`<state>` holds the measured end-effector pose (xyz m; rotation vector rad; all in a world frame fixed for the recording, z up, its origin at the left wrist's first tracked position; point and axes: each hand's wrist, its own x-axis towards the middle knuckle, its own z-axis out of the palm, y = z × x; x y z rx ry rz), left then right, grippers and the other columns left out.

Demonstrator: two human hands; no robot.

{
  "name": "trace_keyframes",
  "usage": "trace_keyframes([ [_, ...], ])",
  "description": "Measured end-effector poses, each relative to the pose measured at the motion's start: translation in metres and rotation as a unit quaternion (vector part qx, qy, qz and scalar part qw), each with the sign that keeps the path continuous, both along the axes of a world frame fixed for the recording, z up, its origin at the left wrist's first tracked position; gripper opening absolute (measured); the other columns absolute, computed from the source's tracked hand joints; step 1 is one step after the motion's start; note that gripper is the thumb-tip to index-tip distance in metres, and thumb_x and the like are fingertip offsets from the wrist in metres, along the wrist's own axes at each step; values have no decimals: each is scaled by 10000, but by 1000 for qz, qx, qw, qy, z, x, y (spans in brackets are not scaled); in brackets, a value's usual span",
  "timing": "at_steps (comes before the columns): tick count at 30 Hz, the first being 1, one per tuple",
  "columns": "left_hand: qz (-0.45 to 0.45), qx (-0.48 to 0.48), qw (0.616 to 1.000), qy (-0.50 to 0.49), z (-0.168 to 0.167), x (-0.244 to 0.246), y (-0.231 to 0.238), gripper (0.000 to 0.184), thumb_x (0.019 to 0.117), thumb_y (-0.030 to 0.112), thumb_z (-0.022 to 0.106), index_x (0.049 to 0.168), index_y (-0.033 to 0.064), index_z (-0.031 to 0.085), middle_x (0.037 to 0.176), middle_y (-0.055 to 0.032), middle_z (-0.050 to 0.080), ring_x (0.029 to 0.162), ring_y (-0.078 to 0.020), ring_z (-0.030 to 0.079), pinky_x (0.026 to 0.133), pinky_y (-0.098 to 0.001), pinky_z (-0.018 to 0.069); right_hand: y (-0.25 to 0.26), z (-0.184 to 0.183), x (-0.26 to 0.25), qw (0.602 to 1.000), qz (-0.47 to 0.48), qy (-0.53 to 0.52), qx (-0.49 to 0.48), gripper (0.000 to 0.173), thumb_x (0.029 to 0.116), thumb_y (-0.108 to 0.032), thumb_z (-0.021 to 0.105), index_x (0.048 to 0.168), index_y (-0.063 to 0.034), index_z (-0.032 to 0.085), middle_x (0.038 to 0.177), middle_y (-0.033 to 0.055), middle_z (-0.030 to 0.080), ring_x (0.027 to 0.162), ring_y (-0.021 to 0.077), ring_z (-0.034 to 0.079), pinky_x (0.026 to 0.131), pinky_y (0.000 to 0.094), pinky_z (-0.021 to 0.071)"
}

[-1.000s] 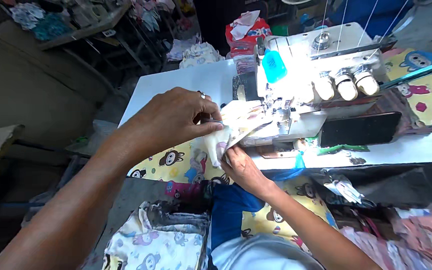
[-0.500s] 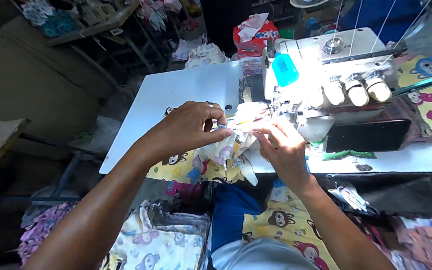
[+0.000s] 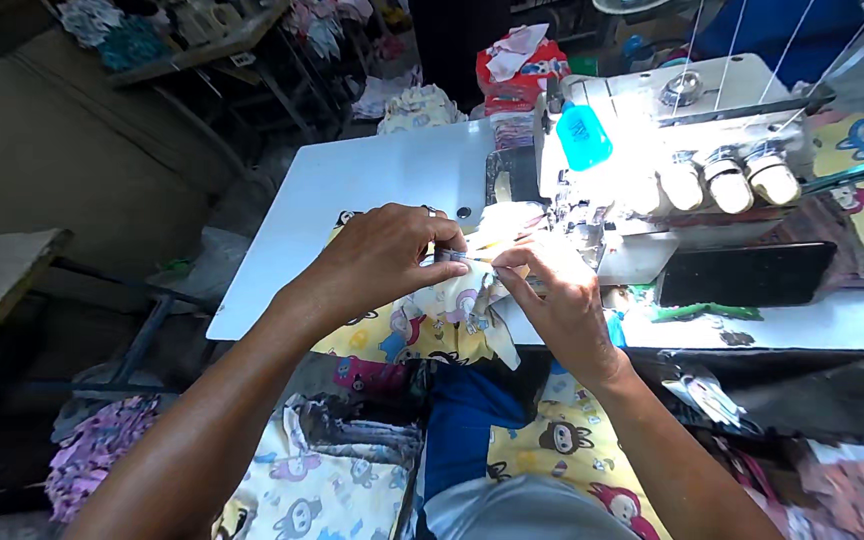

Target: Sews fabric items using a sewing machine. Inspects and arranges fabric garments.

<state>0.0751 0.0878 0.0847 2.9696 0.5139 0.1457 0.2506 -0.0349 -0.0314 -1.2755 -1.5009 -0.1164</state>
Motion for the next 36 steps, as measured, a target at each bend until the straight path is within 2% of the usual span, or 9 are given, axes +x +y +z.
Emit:
trace_keyframes([
  [2,0,7,1000,1,-1,0,0,275,963,403,631,1078,184,753,900,19,675,691,-104,589,610,-328,471,0,-1,0,1000,-6,-3,3,87,963,-94,678,986,-48,749,942,78,705,900,174,672,783,292,534],
  [5,-2,13,1000,-2,-2,2,-2,314,964,422,628,1114,180,760,874,15,667,668,-110,570,599,-332,457,-1,-2,-1,1000,-8,1,9,86,962,-88,679,984,-44,750,943,82,699,891,168,669,764,281,537],
  [11,-3,17,1000,-12,-6,5,-5,282,963,400,636,1063,177,775,872,-2,665,692,-135,592,607,-357,459,-3,-9,-2,999,-39,-13,25,105,973,-108,673,996,-53,760,987,81,742,945,177,702,808,294,550],
  [19,7,18,1000,-10,-8,6,-7,334,960,463,621,1060,184,774,846,7,643,669,-120,565,594,-334,443,-2,-14,-2,998,-32,-29,50,125,947,-48,688,1019,-67,788,989,77,747,905,177,698,766,304,543],
  [22,1,20,1000,-15,-8,6,-10,281,965,432,630,1022,200,778,820,25,640,669,-109,584,598,-330,457,0,-15,-2,997,-51,-18,53,110,955,-70,688,1010,-59,783,972,88,747,868,177,703,726,296,549],
  [25,-24,31,999,-31,-9,6,-12,258,974,415,595,965,229,774,800,58,598,653,-77,549,575,-288,421,-2,-17,0,996,-71,-10,52,128,975,-145,684,991,-51,770,922,99,740,843,182,700,725,302,541],
  [29,-29,-15,999,-36,-11,3,-8,260,966,395,548,970,212,733,960,66,632,720,-39,535,596,-251,414,-5,-25,12,996,-85,-23,30,150,973,-179,699,1022,-65,783,995,107,750,950,218,703,839,338,550],
  [33,-20,-46,998,-45,-10,5,-12,237,962,397,541,925,219,693,941,98,604,716,7,505,585,-200,390,-10,-37,28,994,-102,-30,16,145,983,-132,672,1031,-46,778,1053,136,745,1045,258,701,951,377,541],
  [36,-17,-41,998,-51,-12,7,-13,282,967,450,551,911,217,699,946,89,611,704,4,501,581,-204,383,-11,-39,34,994,-108,-22,16,154,984,-150,676,1008,-34,775,1017,126,741,1008,246,693,937,376,527],
])
